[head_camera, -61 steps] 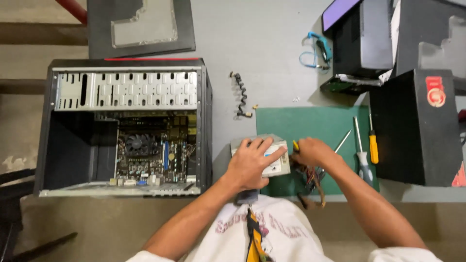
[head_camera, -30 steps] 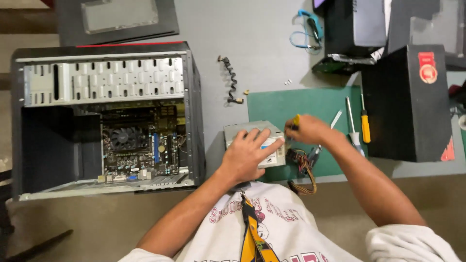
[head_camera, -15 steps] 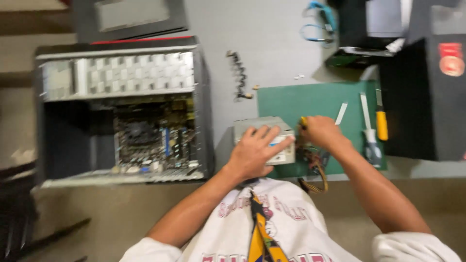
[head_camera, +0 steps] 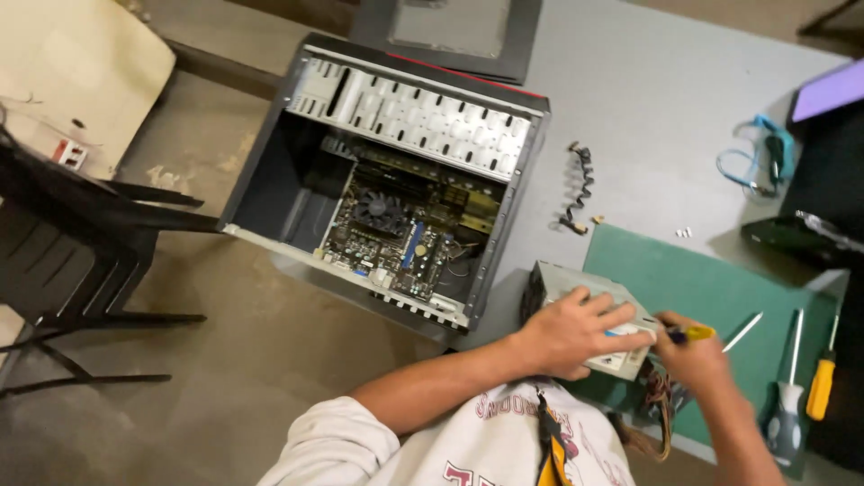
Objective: Removing a power supply unit from a computer case and cleaning it and its cables using a brush.
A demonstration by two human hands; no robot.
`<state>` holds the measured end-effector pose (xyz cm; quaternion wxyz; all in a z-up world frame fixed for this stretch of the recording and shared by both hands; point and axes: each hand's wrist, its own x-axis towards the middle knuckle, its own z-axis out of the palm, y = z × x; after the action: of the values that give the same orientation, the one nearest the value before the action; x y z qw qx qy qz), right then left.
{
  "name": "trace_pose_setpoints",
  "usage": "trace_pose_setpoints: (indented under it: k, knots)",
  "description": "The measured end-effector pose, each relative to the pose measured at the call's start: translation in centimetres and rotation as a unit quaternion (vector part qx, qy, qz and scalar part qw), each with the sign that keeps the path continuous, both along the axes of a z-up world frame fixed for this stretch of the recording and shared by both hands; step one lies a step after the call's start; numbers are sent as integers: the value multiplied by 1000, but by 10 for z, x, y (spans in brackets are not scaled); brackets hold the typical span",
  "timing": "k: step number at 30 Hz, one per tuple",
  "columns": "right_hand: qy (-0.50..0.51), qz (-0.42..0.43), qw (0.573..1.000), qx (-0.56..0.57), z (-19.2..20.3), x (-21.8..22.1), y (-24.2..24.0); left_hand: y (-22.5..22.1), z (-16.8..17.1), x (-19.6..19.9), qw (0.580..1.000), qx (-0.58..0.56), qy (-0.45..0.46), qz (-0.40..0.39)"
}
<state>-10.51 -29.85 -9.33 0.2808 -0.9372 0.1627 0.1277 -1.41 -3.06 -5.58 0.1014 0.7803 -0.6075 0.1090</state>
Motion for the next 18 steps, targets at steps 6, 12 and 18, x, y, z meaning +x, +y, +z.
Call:
trace_pose_setpoints:
  k: [6, 12, 18]
  knots:
    - [-149, -188, 952, 190, 28, -4, 7, 1, -2, -7, 1000, -20, -16, 13]
    - [66, -170, 976, 120, 15, -10, -25, 4, 3, -6, 1000, -28, -6, -1]
    - [-168, -148, 967, 119, 51, -2, 1, 9, 17, -3, 999, -29, -26, -8]
